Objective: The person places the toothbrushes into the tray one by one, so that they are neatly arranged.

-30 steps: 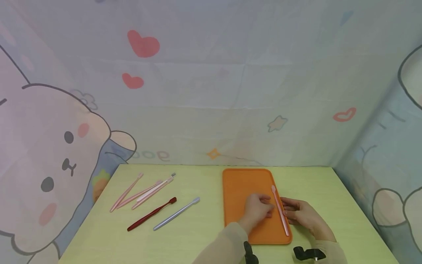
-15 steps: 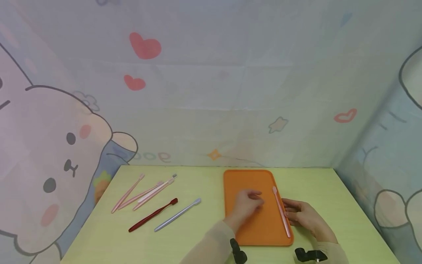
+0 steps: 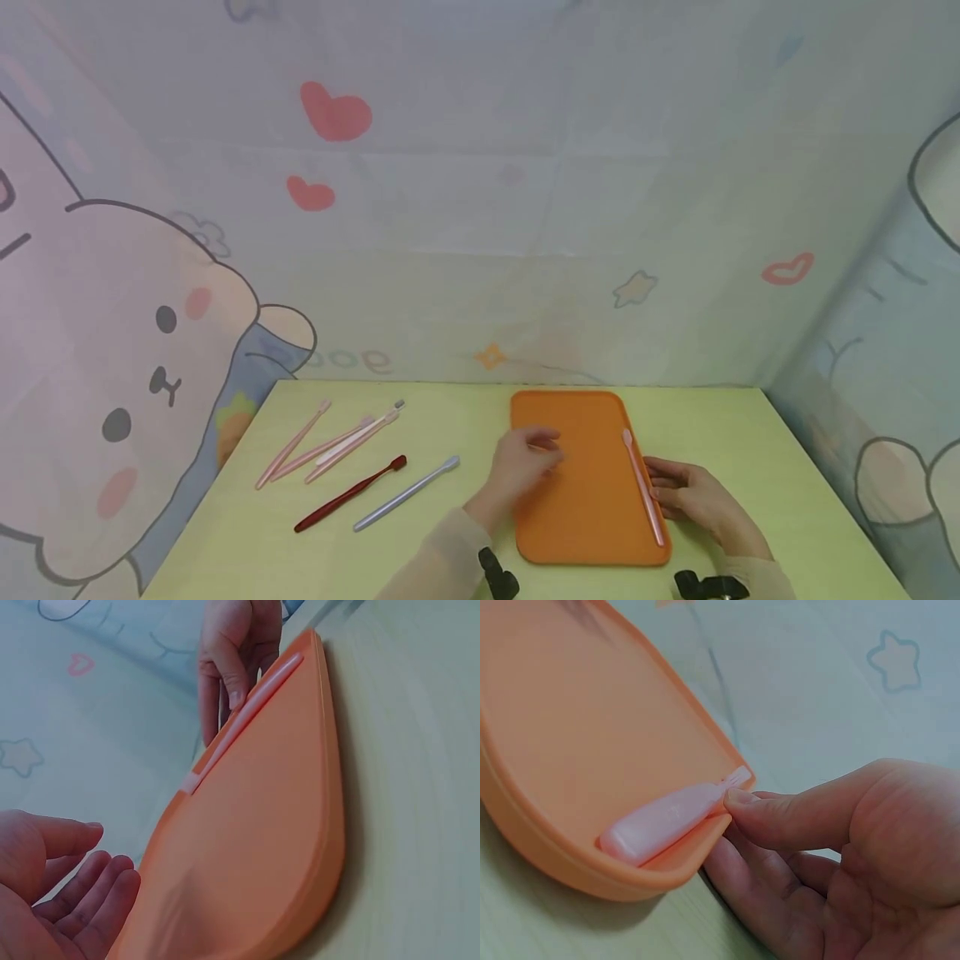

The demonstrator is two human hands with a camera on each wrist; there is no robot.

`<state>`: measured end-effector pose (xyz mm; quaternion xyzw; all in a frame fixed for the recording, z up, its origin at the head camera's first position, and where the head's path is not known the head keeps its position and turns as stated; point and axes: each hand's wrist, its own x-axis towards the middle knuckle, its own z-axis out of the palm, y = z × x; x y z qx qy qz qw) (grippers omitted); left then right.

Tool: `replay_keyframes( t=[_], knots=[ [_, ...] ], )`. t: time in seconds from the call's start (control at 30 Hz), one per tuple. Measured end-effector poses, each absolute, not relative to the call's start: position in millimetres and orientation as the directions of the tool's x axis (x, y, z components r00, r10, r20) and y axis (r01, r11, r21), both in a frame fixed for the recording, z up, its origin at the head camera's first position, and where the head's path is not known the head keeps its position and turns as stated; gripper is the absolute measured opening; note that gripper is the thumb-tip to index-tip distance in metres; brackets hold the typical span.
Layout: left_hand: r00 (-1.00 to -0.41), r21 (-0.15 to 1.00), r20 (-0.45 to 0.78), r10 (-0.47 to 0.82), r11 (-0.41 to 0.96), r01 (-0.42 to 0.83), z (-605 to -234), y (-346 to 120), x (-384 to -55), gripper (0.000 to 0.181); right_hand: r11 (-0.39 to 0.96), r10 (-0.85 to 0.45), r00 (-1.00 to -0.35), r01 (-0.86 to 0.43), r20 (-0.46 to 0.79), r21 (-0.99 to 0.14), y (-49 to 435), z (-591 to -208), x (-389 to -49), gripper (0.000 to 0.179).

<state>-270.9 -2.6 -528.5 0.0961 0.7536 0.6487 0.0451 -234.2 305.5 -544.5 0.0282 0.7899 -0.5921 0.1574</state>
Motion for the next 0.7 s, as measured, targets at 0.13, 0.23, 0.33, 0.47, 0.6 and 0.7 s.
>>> replay_keyframes(
  t=[0.13,0.23,0.33,0.47,0.6,0.7],
  knots=[
    [-0.978,0.982,0.074,0.197,0.157,0.106,-527.0,-18.2,-270.4,0.032,0.302,-0.137,-0.949,0.232,-0.283,-0.925,305.8,-543.8,-232.8,0.063],
    [-0.979,0.983,0.071,0.191,0.156,0.101,-525.7,-30.3,-269.1,0.032,0.299,-0.140,-0.949,0.233,-0.284,-0.926,306.4,-544.7,-233.5,0.064],
    [-0.978,0.981,0.077,0.195,0.160,0.109,-525.1,-43.4,-267.6,0.034,0.289,-0.142,-0.948,0.237,-0.286,-0.928,306.2,-546.6,-234.4,0.064],
    [-0.974,0.974,0.106,0.199,0.176,0.141,-525.5,-61.0,-266.2,0.034,0.280,-0.150,-0.948,0.233,-0.282,-0.931,305.2,-547.5,-234.5,0.066],
    [-0.976,0.961,0.117,0.183,0.227,0.158,-524.9,-78.5,-264.7,0.032,0.281,-0.161,-0.947,0.224,-0.276,-0.933,306.0,-547.2,-234.1,0.066],
    [-0.977,0.954,0.125,0.175,0.248,0.166,-523.5,-90.7,-263.5,0.033,0.278,-0.168,-0.947,0.220,-0.273,-0.935,307.5,-545.9,-233.9,0.067]
  ],
)
